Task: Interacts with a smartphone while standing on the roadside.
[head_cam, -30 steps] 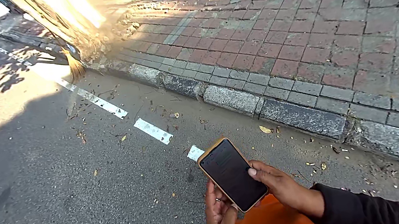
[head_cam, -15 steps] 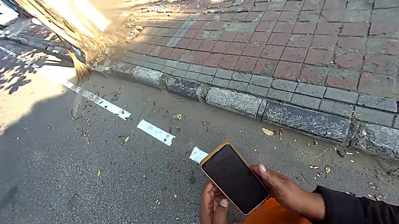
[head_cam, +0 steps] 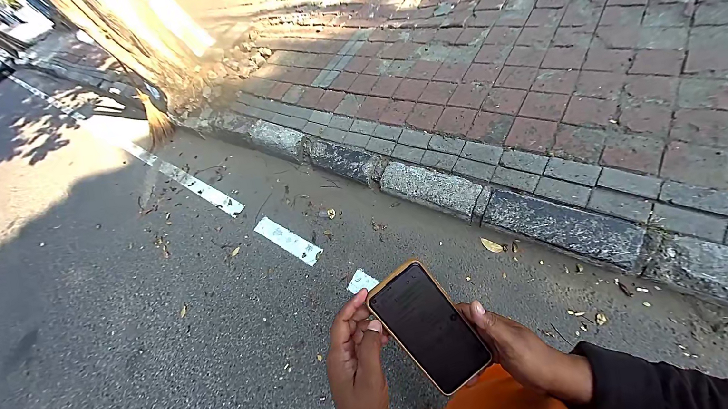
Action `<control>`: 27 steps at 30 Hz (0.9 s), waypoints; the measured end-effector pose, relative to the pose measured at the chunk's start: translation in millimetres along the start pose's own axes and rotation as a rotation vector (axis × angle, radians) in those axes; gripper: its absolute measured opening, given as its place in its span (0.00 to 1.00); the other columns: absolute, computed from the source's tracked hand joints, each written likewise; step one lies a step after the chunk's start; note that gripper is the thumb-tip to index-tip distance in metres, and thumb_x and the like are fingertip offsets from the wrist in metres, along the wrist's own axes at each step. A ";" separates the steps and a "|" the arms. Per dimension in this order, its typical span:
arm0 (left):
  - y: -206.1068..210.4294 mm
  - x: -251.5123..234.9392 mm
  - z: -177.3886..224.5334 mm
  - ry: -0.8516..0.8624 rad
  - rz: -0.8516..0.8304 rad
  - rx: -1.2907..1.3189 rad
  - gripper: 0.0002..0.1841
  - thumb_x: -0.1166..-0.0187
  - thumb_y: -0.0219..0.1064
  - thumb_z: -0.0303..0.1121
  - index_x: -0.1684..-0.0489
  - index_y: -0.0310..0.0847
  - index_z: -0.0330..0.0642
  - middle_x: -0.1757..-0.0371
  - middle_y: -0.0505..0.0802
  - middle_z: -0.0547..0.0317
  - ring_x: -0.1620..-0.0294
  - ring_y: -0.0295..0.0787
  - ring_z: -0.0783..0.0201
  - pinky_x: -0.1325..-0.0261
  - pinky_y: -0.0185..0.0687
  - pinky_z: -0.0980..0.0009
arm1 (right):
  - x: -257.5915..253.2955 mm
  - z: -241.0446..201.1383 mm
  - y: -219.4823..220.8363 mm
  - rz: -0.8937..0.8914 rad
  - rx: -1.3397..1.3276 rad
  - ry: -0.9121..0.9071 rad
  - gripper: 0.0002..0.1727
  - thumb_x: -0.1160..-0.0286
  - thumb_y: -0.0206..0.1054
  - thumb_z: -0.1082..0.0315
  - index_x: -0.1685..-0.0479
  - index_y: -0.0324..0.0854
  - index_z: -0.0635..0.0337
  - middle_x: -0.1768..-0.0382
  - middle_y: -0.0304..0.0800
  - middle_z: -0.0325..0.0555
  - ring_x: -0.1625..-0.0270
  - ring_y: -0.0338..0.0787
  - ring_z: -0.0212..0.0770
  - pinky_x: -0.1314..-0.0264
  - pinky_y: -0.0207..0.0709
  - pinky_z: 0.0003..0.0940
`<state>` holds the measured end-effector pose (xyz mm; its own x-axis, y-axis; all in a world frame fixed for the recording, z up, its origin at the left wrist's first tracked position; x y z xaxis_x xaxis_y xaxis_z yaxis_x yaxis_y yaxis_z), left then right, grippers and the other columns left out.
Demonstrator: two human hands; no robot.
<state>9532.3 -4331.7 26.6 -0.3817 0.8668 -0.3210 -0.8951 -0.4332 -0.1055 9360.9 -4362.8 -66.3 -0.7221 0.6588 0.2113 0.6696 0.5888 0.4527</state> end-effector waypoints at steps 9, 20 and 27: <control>-1.9 0.1 2.8 0.031 0.043 -0.004 0.16 0.23 0.51 0.20 0.39 0.75 0.33 0.60 0.93 0.73 0.65 0.90 0.79 0.63 0.87 0.80 | 2.1 -0.5 1.9 -0.009 0.017 -0.008 0.39 0.14 0.44 0.29 0.29 0.72 0.56 0.45 0.93 0.40 0.46 0.95 0.36 0.52 0.93 0.34; -5.1 8.5 5.0 0.049 0.085 0.040 0.12 0.20 0.54 0.22 0.42 0.76 0.35 0.63 0.92 0.74 0.67 0.89 0.79 0.63 0.88 0.80 | 8.5 2.0 3.2 0.014 0.049 -0.012 0.39 0.13 0.45 0.31 0.29 0.73 0.57 0.45 0.93 0.41 0.46 0.96 0.38 0.52 0.94 0.36; 5.7 28.3 -6.2 -0.077 -0.008 0.121 0.27 0.15 0.46 0.32 0.19 0.58 0.24 0.52 0.94 0.66 0.54 0.93 0.72 0.55 0.90 0.73 | 10.0 3.1 2.5 0.059 0.024 -0.034 0.42 0.15 0.42 0.28 0.28 0.73 0.58 0.44 0.94 0.42 0.45 0.96 0.38 0.52 0.93 0.36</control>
<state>9517.8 -4311.2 11.1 -0.3866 0.8885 -0.2471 -0.9177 -0.3971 0.0078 9355.9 -4353.3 -65.8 -0.6750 0.7082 0.2069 0.7152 0.5592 0.4193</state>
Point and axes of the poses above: each hand's wrist, its own x-axis away from the middle knuckle, its own y-axis out of the palm, z = x × y, the point moved 10 cm from there along -x, towards the middle knuckle
